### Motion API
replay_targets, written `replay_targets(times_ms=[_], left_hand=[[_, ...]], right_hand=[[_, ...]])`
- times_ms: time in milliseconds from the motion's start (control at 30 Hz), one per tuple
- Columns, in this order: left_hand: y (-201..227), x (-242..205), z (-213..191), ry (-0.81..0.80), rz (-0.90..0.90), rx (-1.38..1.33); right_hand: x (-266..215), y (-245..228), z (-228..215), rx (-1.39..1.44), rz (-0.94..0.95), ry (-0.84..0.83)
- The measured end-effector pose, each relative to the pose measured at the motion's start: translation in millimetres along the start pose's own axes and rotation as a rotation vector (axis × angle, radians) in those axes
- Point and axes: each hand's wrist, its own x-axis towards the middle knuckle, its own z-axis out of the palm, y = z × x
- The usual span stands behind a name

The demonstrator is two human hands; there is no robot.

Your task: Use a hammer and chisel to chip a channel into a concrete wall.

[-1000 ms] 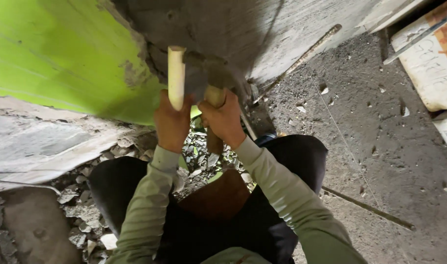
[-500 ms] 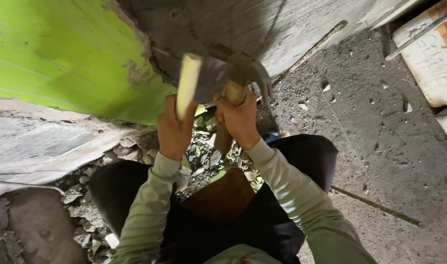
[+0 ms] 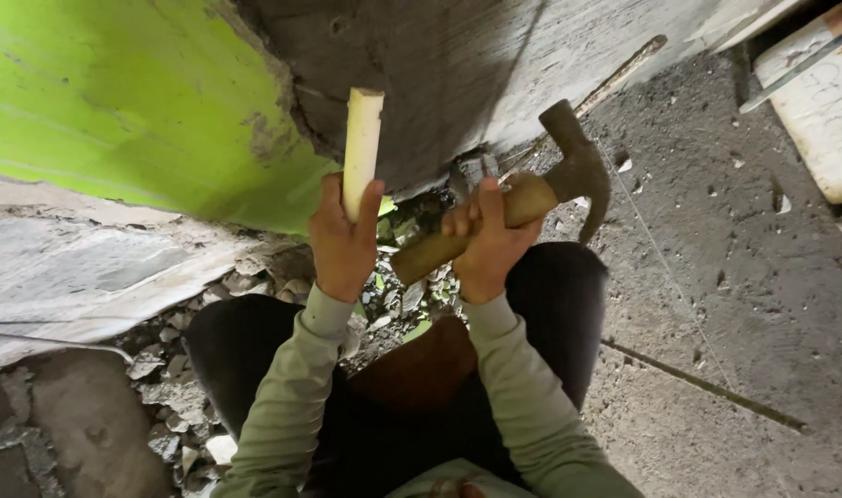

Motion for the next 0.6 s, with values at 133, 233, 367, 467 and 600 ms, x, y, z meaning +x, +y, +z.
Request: replay_targets(times_ms=[133,233,367,467,600], left_hand=[[6.1,-3.0,6.8,0.023,-0.01,-0.028],[6.2,-0.2,7.6,0.018,-0.021,0.039],[-2.7,6.1,10.3,0.009,-0.069,0.082],[-5.5,5.4,8.0,0.003,-0.069,0.088],[-14.0,9.0,6.9,-0.004,-0.049,0.169]], right_hand=[[-0.2,38.7,-1.9,-0.075,0.039,-0.1],[-3.3,27.1,13.6,-0.31,0.186,-0.463],[-5.8,13.7,22.9,-0.082,0.315,-0.186],[-8.9,11.9,13.6,0.005,0.372,-0.169],[-17.8,24.0,17.1,-0.186,0.431,-0.313]])
